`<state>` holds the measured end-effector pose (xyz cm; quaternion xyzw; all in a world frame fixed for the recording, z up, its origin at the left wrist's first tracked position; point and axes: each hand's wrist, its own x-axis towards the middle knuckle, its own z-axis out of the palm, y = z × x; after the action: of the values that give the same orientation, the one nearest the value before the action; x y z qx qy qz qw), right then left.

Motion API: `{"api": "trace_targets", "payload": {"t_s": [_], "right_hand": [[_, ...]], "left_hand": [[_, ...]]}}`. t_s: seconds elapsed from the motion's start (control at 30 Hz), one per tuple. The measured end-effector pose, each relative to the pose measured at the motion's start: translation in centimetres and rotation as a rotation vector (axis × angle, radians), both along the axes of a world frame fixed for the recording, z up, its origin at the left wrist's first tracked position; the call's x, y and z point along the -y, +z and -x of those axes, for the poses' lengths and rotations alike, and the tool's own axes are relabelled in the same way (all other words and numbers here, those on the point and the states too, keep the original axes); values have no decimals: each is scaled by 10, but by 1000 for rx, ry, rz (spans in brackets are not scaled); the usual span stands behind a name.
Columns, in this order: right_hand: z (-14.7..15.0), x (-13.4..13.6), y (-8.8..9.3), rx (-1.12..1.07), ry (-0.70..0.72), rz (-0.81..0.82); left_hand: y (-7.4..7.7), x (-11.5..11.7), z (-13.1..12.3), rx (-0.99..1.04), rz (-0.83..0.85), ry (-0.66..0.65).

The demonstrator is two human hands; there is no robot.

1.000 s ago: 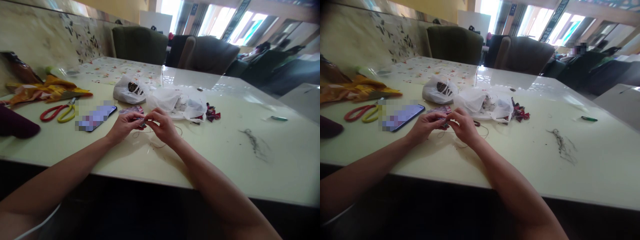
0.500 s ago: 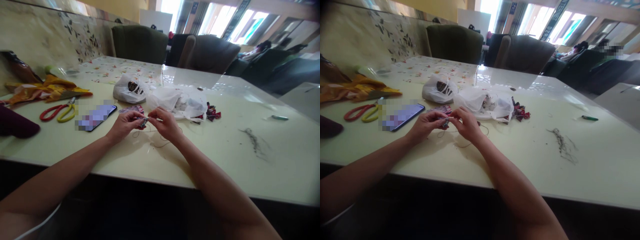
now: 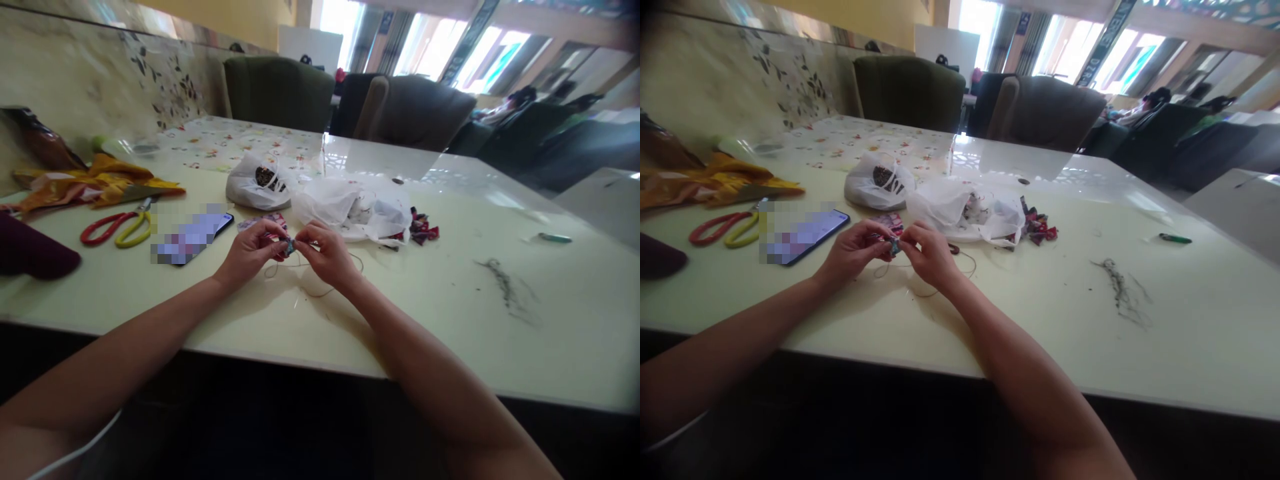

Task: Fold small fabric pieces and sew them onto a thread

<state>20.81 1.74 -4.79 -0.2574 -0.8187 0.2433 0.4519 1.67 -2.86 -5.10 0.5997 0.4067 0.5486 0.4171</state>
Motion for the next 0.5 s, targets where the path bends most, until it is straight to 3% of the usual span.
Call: {"api": "trace_targets", "payload": {"t_s": [0.5], "right_hand": [[-1, 2, 1, 30, -10, -15]], "left_hand": [[0, -2, 3, -90, -49, 31]]}}
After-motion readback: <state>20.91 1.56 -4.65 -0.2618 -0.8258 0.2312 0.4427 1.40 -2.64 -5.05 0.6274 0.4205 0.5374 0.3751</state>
